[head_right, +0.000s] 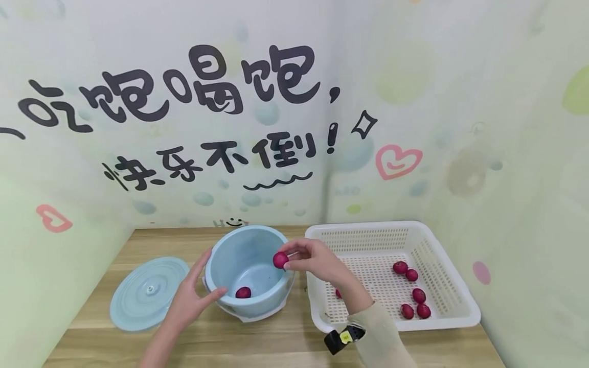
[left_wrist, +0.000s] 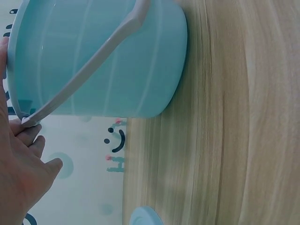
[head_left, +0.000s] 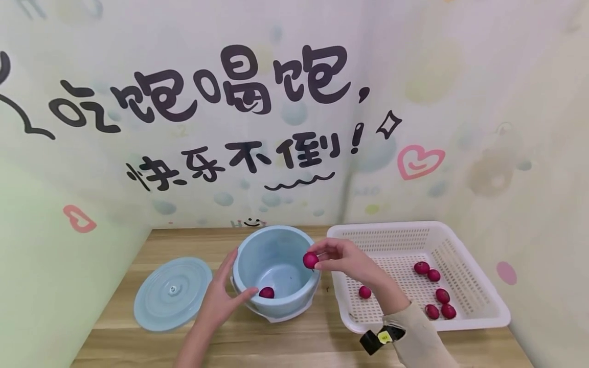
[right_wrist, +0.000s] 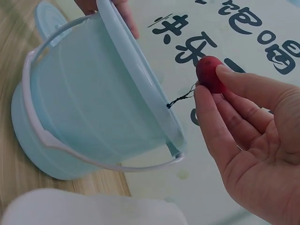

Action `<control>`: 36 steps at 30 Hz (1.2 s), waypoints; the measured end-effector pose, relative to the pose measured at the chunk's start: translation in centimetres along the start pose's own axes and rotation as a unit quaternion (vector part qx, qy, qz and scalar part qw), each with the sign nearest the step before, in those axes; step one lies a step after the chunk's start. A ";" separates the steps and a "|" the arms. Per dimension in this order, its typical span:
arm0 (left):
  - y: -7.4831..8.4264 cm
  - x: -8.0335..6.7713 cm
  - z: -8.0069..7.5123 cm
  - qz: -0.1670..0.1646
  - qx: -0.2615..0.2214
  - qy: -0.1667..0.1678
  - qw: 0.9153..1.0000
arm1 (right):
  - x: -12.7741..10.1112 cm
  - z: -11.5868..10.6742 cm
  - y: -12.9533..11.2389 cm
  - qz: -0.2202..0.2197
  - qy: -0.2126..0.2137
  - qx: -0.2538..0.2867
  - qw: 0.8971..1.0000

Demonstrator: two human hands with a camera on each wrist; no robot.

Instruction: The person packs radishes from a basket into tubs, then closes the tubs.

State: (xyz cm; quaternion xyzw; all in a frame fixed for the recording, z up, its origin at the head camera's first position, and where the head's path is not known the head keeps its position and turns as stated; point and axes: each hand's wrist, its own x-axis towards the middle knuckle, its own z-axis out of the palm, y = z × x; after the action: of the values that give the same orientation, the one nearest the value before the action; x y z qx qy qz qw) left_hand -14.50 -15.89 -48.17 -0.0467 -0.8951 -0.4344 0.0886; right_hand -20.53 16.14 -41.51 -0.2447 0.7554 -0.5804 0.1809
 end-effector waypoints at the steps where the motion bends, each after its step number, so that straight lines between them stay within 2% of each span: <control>1: 0.0 0.1 0.0 0.000 0.000 0.000 1.000 | 0.2 0.1 0.0 -0.001 0.002 -0.001 1.000; 7: 0.0 0.3 0.2 0.006 -0.005 0.002 1.000 | 0.6 0.7 0.3 0.008 0.018 0.002 1.000; 16: 0.0 0.3 0.2 0.003 -0.005 0.003 1.000 | 0.4 0.8 0.8 -0.001 0.034 0.016 0.999; 26: 0.1 0.5 0.2 0.003 -0.005 0.001 1.000 | -1.7 -1.1 2.3 0.007 0.077 0.011 0.997; 36: 0.0 0.0 0.2 -0.015 0.002 -0.002 1.000 | -4.4 -2.7 4.4 0.036 0.101 0.028 0.994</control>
State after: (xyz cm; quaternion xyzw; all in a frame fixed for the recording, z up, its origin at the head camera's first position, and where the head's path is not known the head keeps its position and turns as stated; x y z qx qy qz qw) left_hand -14.54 -15.70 -48.26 -0.0340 -0.8968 -0.4338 0.0804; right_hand -19.14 21.75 -45.14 -0.1523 0.7615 -0.6162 0.1312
